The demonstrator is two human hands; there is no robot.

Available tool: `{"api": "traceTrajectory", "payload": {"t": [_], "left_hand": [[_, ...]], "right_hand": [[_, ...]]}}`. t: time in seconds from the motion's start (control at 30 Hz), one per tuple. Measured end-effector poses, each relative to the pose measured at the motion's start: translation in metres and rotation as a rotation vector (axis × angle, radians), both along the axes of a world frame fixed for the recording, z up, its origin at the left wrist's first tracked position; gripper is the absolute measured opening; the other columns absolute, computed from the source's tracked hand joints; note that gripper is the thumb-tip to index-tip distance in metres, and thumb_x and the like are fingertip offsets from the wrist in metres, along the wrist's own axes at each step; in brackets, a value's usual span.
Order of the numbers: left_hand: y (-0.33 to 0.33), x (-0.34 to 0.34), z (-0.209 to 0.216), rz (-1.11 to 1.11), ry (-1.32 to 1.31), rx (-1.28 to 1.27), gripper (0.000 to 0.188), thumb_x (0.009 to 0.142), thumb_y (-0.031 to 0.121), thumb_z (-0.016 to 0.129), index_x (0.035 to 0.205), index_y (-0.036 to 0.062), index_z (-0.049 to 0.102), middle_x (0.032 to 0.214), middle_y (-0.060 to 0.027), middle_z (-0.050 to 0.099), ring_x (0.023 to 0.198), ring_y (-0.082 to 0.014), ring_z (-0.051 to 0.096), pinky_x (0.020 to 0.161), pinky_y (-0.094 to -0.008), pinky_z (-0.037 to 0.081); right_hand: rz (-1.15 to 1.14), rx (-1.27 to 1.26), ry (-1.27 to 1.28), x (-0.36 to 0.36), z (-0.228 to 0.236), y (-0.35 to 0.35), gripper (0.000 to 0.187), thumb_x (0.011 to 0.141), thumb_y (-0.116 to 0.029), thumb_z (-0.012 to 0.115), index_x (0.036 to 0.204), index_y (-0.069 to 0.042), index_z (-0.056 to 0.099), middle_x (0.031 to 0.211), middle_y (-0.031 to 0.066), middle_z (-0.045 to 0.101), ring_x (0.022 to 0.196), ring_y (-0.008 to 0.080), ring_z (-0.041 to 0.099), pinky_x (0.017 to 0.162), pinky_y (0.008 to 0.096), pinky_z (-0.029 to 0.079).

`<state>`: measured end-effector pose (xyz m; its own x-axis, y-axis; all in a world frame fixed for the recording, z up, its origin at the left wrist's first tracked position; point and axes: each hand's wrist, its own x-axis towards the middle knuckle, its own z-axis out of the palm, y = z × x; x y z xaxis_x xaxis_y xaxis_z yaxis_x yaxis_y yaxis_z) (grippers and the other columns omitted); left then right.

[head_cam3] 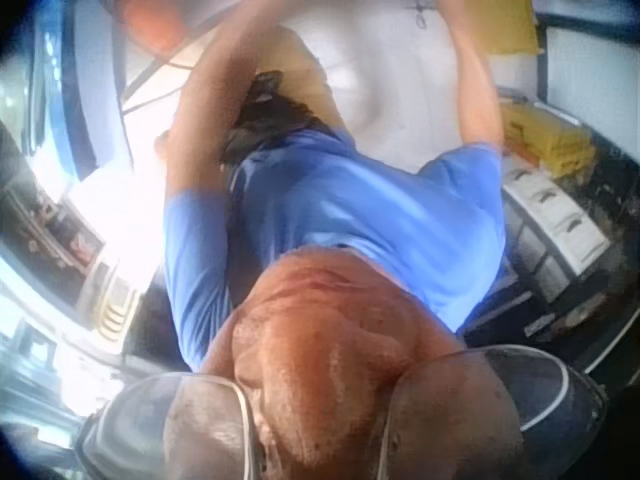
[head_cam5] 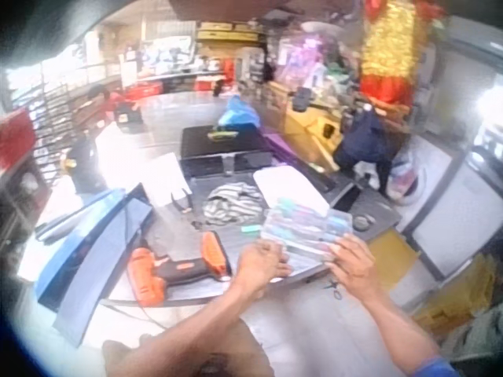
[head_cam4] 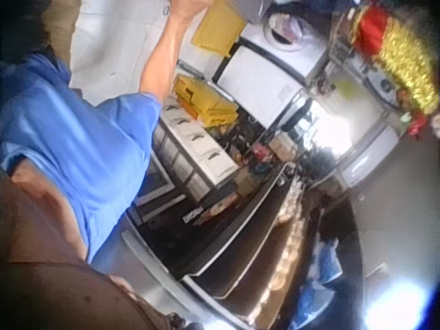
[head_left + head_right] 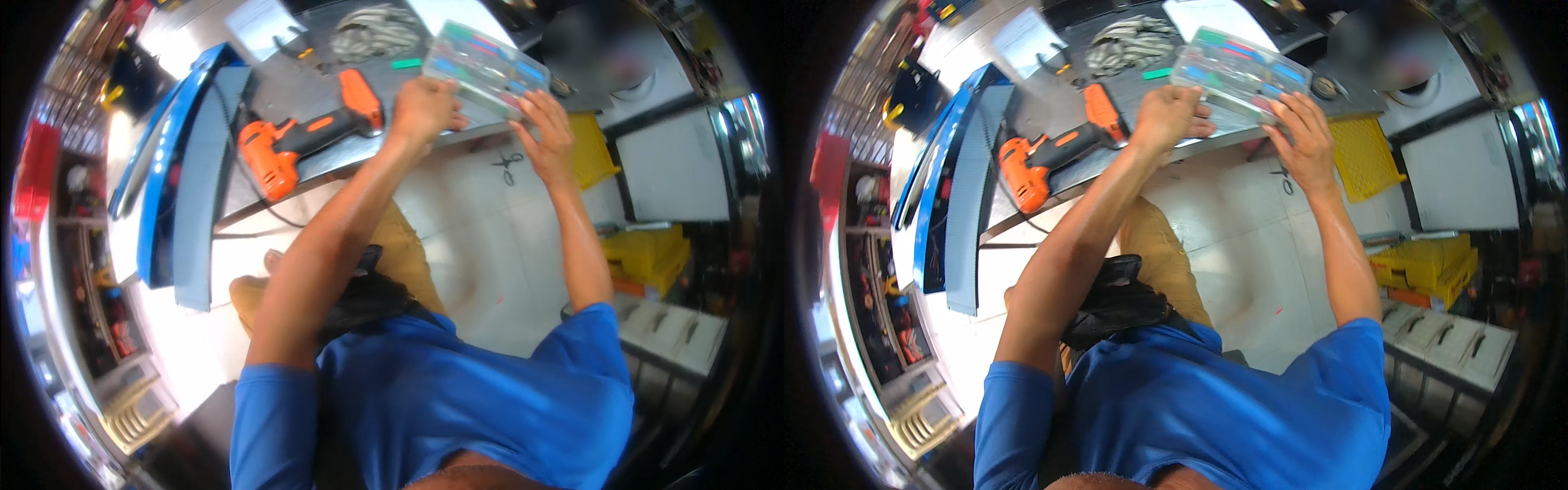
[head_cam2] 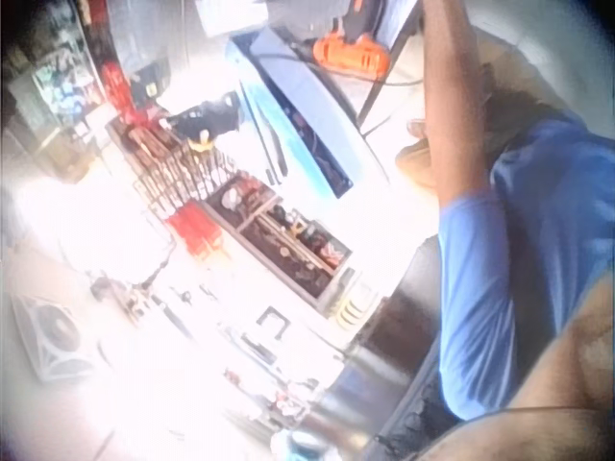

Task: The person assembles a blue light fixture by attaching a silver metal grille to the housing. They use an orange cordless drill to secure the grille with screws, handling the components and tools on a metal workbench.

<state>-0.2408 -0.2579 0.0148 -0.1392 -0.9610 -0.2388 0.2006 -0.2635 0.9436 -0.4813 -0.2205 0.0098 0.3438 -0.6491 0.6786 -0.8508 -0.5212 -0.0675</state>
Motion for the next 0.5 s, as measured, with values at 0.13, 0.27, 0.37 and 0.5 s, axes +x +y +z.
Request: {"api": "traceTrajectory", "payload": {"t": [0.13, 0.27, 0.37, 0.5], "left_hand": [[-0.002, 0.0, 0.007, -0.014, 0.005, 0.064, 0.041, 0.106, 0.023, 0.056, 0.119, -0.0161, 0.056, 0.1, -0.0233, 0.07, 0.072, -0.0297, 0.075, 0.063, -0.0348, 0.065], [-0.008, 0.0, 0.013, -0.038, 0.019, 0.135, 0.038, 0.104, 0.021, 0.057, 0.117, -0.0154, 0.057, 0.098, -0.0212, 0.07, 0.072, -0.0281, 0.074, 0.062, -0.0342, 0.064], [-0.008, 0.0, 0.019, -0.044, 0.049, 0.129, 0.034, 0.102, 0.017, 0.057, 0.117, -0.0132, 0.058, 0.096, -0.0175, 0.069, 0.074, -0.025, 0.072, 0.063, -0.034, 0.062], [-0.01, -0.003, 0.023, 0.025, 0.095, 0.147, 0.031, 0.099, 0.014, 0.059, 0.116, -0.0112, 0.059, 0.097, -0.0172, 0.069, 0.076, -0.0267, 0.072, 0.064, -0.037, 0.063]], "right_hand": [[0.043, -0.018, 0.046, -0.001, 0.001, -0.002, 0.043, 0.082, -0.01, 0.083, 0.123, -0.007, 0.07, 0.128, 0.0109, 0.067, 0.126, 0.0326, 0.06, 0.109, 0.0454, 0.048], [0.095, -0.038, 0.114, -0.005, 0.002, -0.007, 0.047, 0.084, -0.009, 0.081, 0.128, -0.005, 0.065, 0.126, 0.0126, 0.067, 0.124, 0.0332, 0.061, 0.111, 0.0482, 0.047], [0.092, -0.045, 0.247, -0.007, 0.005, -0.012, 0.051, 0.085, -0.011, 0.079, 0.133, -0.005, 0.062, 0.12, 0.0123, 0.065, 0.117, 0.0345, 0.062, 0.11, 0.0495, 0.047], [0.122, -0.095, 0.464, -0.011, 0.013, -0.02, 0.052, 0.086, -0.014, 0.079, 0.134, -0.005, 0.061, 0.116, 0.0114, 0.064, 0.112, 0.0338, 0.061, 0.104, 0.0453, 0.051]]}}
